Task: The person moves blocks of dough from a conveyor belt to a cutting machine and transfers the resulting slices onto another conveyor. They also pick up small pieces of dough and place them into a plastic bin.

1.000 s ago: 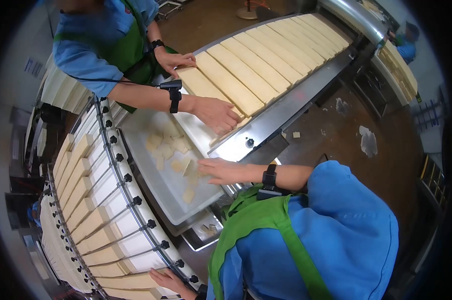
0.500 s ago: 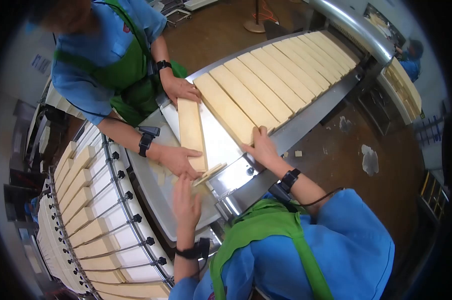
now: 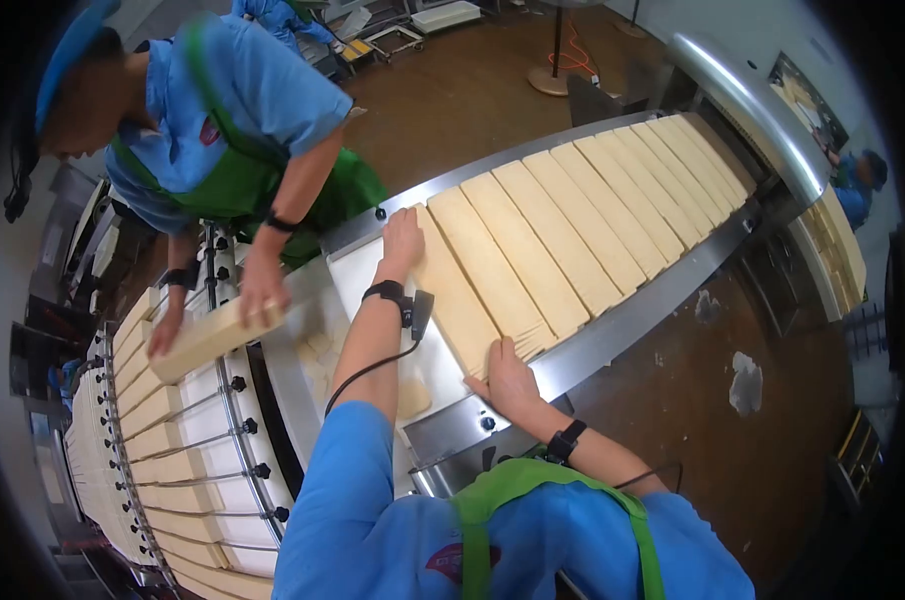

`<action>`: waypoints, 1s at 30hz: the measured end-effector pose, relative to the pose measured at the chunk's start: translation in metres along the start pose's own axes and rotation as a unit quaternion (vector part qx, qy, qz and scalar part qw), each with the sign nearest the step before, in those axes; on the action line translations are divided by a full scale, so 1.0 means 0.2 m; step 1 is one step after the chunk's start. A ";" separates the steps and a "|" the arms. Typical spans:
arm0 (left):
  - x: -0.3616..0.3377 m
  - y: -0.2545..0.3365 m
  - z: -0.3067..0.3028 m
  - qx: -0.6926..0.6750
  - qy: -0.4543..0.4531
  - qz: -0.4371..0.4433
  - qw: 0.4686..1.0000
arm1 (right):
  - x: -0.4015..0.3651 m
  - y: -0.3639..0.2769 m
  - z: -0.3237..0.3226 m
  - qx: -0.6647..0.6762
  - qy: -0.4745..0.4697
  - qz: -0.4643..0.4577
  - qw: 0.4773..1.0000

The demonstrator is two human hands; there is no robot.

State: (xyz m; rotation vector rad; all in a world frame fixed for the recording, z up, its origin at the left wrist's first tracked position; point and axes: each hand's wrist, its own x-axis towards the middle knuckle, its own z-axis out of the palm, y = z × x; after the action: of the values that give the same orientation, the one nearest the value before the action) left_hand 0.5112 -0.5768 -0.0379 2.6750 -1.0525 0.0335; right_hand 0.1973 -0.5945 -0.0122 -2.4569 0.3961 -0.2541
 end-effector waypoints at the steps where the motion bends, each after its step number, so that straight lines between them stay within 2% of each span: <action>1: 0.03 -0.01 0.03 0.003 0.005 -0.013 1.000 | 0.00 0.01 -0.01 -0.003 -0.001 -0.014 1.000; 3: 0.01 0.03 -0.01 0.009 0.014 -0.042 0.999 | 0.01 0.01 -0.03 -0.004 -0.009 -0.010 1.000; 6: -0.01 -0.01 -0.10 0.028 -0.046 -0.059 0.997 | 0.02 0.02 -0.01 -0.007 -0.007 -0.012 1.000; 9: -0.11 -0.11 -0.24 0.080 -0.112 -0.135 0.981 | 0.04 0.01 -0.01 -0.020 -0.004 -0.062 0.998; 10: -0.17 -0.17 -0.29 0.080 -0.093 -0.158 0.980 | 0.05 0.00 -0.02 -0.026 -0.005 -0.088 0.996; 12: -0.35 -0.32 -0.38 0.082 -0.056 -0.203 0.974 | 0.08 0.01 -0.03 -0.023 -0.091 -0.070 0.993; 13: -0.45 -0.41 -0.41 0.077 -0.039 -0.223 0.971 | 0.09 0.04 -0.01 -0.012 -0.040 -0.105 0.994; 14: -0.56 -0.48 -0.42 -0.049 -0.014 -0.252 0.966 | 0.10 0.06 0.02 0.002 0.013 -0.139 0.990; 16: -0.82 -0.64 -0.38 -0.296 0.051 -0.293 0.908 | 0.15 -0.02 0.02 -0.020 -0.077 -0.027 0.996; 17: -0.93 -0.75 -0.22 -0.424 0.110 -0.254 0.863 | 0.17 -0.06 0.04 -0.035 -0.123 0.029 0.991; 20: -1.22 -0.70 -0.26 -0.514 0.248 -0.298 0.765 | 0.25 -0.08 0.13 -0.020 -0.105 -0.053 0.993; 21: -1.33 -0.69 -0.32 -0.529 0.288 -0.289 0.744 | 0.26 -0.15 0.16 -0.027 -0.083 -0.096 0.992; 23: -1.61 -0.71 -0.52 -0.464 0.372 -0.305 0.744 | 0.22 -0.31 0.19 -0.033 -0.045 -0.174 0.983; 24: -1.76 -0.72 -0.62 -0.429 0.409 -0.310 0.743 | 0.19 -0.44 0.18 -0.005 -0.086 -0.204 0.975; 25: -1.94 -0.76 -0.71 -0.309 0.436 -0.343 0.773 | 0.16 -0.59 0.17 0.022 -0.124 -0.233 0.964; 26: -2.09 -0.72 -0.87 -0.311 0.458 -0.381 0.741 | 0.13 -0.72 0.17 0.049 -0.159 -0.261 0.951; 27: -2.28 -0.76 -0.95 -0.236 0.476 -0.417 0.737 | 0.08 -0.84 0.20 0.115 -0.186 -0.297 0.929; 28: -2.49 -0.82 -1.01 -0.220 0.486 -0.458 0.711 | 0.02 -0.94 0.25 0.148 -0.234 -0.307 0.911; 29: -2.70 -0.91 -1.03 -0.133 0.504 -0.458 0.720 | -0.05 -1.02 0.31 0.180 -0.280 -0.315 0.889; 30: -2.90 -0.97 -1.07 -0.137 0.494 -0.479 0.713 | -0.13 -1.10 0.36 0.209 -0.325 -0.320 0.865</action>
State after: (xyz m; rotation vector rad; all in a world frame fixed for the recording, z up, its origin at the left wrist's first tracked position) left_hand 0.2308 0.0003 0.0550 2.0364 0.6228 0.8826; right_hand 0.2418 -0.3792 0.0649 -1.9955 -0.7086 0.2131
